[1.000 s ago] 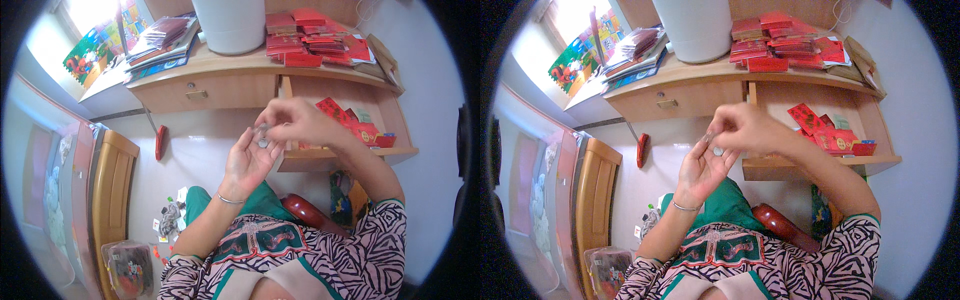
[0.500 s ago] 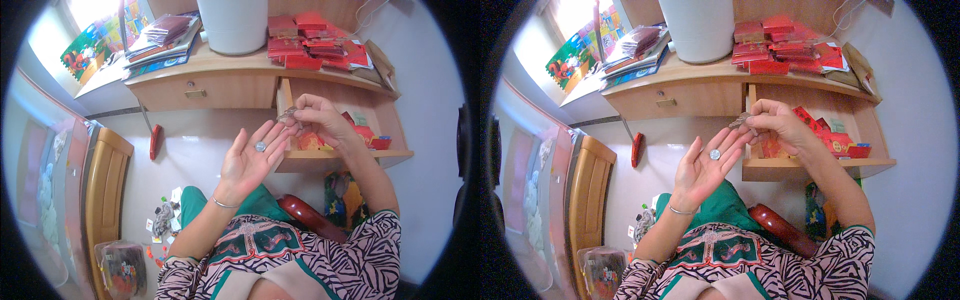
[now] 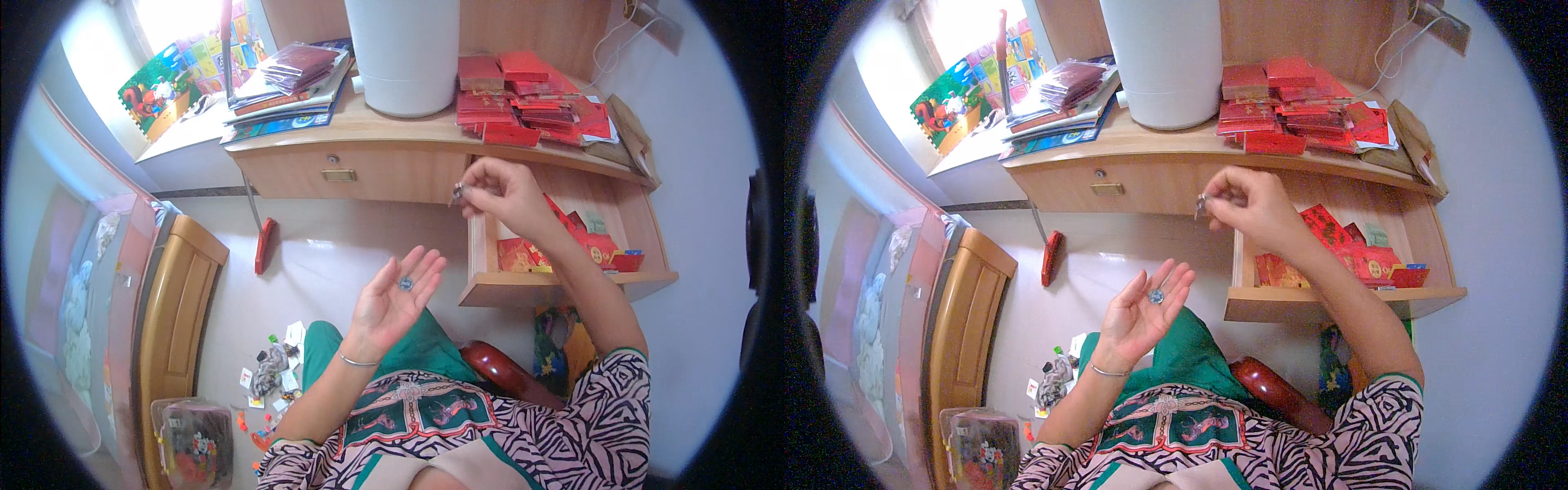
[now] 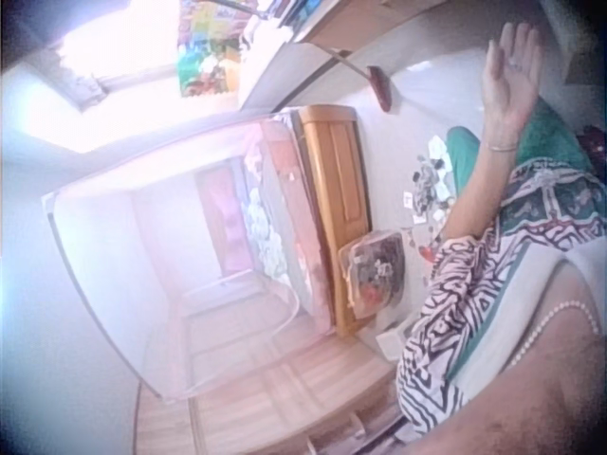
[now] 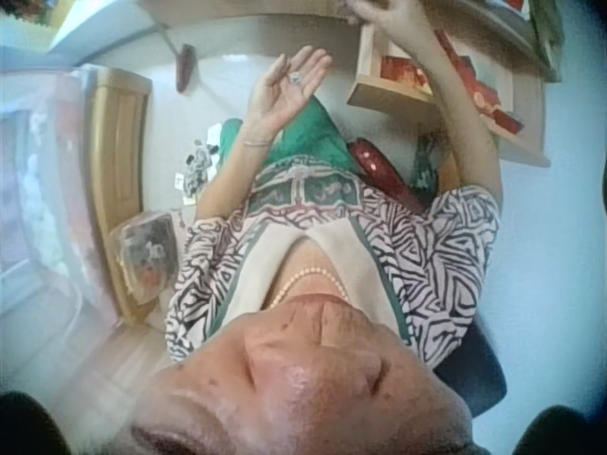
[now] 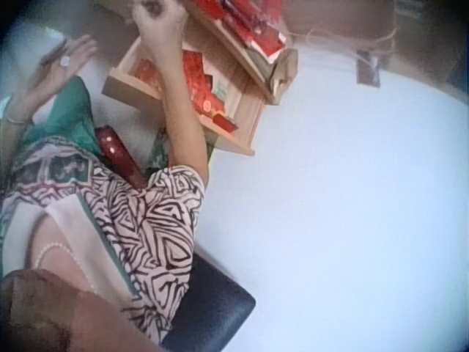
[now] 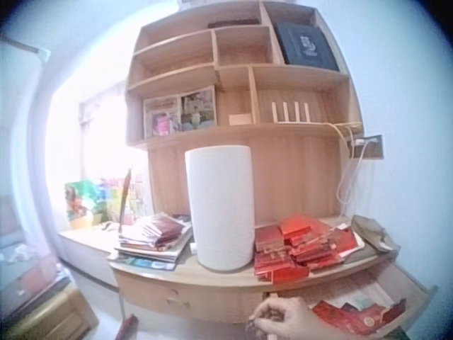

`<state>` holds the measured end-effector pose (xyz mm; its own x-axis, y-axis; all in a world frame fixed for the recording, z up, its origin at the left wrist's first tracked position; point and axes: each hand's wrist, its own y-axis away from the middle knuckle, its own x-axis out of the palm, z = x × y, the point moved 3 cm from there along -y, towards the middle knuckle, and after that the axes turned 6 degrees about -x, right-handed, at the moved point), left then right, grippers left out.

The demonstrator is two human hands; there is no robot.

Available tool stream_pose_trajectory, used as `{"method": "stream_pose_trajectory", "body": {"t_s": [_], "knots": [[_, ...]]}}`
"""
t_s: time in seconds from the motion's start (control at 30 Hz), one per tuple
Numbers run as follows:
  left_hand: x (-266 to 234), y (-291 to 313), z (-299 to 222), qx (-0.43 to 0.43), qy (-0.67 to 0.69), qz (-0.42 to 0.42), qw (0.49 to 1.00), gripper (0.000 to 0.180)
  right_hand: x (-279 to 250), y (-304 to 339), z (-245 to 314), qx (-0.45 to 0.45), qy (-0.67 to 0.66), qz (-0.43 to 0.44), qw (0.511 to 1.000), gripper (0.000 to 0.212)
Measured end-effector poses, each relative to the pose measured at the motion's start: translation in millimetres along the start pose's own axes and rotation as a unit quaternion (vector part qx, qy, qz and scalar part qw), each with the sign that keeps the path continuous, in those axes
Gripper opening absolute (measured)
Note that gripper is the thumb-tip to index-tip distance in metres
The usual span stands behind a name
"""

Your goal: The person sits on the floor and opens a drawer to retrieve red envelopes and other items. They handle a blue box, then repeatedly take stacks of red envelopes from the drawer, place them on the desk, and sort through them. They also handle a brown paper bag and a small coin, placing items back into the drawer or on the desk.

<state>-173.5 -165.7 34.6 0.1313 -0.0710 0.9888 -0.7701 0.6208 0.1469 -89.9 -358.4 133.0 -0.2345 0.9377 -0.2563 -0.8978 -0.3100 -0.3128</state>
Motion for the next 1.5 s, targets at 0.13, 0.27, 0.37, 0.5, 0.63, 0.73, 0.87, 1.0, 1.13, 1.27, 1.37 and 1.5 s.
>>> {"method": "stream_pose_trajectory", "body": {"t_s": [0.13,0.27,0.37,0.5,0.63,0.73,0.87,1.0,1.13,1.27,1.37,1.5], "knots": [[-11,14,-10,0.025,0.020,-0.006,0.999,0.041,-5,-38,7,-0.202,0.314,-0.078,0.924,0.011],[-21,21,-16,0.041,0.022,-0.026,0.999,0.041,0,-91,-4,-0.343,0.506,-0.104,0.784,0.008],[-26,28,-21,0.056,0.037,-0.040,0.997,0.041,7,-130,-26,-0.370,0.606,-0.108,0.696,0.007],[-31,35,-28,0.093,0.027,-0.066,0.993,0.041,11,-158,-66,-0.311,0.666,-0.119,0.668,0.004],[-31,34,-30,0.092,0.032,-0.082,0.992,0.040,15,-155,-79,-0.282,0.696,-0.104,0.652,0.007],[-31,27,-27,0.080,0.014,-0.086,0.993,0.040,17,-145,-67,-0.239,0.698,-0.077,0.671,0.008],[-36,26,-27,0.067,0.013,-0.073,0.995,0.039,1,-116,-33,-0.261,0.600,-0.025,0.756,0.018],[-47,32,-37,0.082,0.017,-0.073,0.994,0.040,-76,-63,-17,-0.119,0.465,0.169,0.861,0.026],[-53,32,-41,0.092,0.028,-0.090,0.991,0.040,-132,-1,-70,0.100,0.573,0.211,0.786,0.040],[-49,29,-35,0.067,0.007,-0.077,0.995,0.040,-160,37,-145,0.273,0.560,0.217,0.751,0.068],[-47,32,-29,0.057,-0.004,-0.077,0.995,0.039,-169,41,-172,0.300,0.545,0.207,0.755,0.074],[-47,32,-25,0.054,-0.008,-0.076,0.996,0.039,-163,38,-174,0.262,0.569,0.181,0.758,0.073]]}}
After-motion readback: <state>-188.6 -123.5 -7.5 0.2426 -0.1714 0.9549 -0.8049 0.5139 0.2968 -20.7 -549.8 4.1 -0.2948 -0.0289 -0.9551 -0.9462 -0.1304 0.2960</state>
